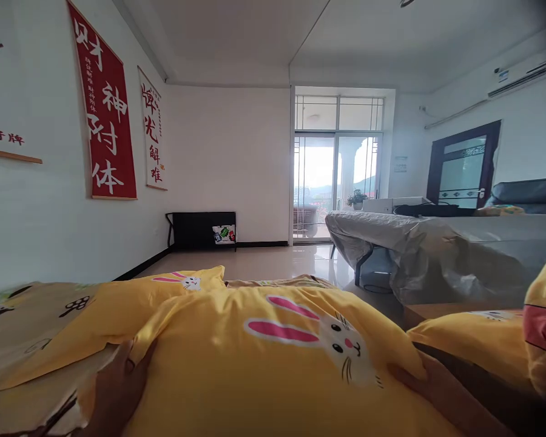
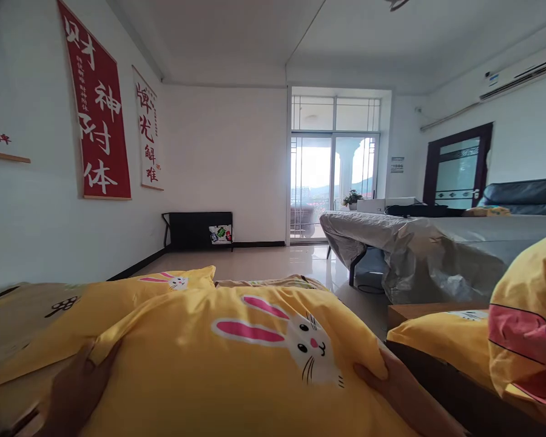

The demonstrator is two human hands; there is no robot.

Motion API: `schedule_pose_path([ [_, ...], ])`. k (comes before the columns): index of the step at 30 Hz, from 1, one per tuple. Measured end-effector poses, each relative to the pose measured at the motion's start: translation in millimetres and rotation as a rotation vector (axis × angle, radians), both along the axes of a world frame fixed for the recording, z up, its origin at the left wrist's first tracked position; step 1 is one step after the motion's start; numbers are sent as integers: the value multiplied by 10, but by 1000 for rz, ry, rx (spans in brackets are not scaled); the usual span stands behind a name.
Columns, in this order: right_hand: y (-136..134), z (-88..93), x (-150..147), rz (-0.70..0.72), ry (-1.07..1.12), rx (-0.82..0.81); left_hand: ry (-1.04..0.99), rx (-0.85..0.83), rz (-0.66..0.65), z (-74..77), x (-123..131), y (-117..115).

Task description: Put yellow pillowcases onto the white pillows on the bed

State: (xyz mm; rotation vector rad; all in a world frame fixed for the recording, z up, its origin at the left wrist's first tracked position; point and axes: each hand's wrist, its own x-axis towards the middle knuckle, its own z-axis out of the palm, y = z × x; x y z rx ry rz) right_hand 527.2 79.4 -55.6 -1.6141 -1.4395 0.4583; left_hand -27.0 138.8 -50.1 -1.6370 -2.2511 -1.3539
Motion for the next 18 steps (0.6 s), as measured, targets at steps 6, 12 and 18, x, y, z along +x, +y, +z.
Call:
schedule_pose_path([
  [6,958,648,252,-150,-338,23,253,-14,-149,610,838,1142],
  [12,1614,-553,183,-382,-525,-131,425,-306,-350,-677,1301,1412],
  [18,1567,-1210,45,-345,-618,-176,462,-593,-486,-1111,1262,1272],
])
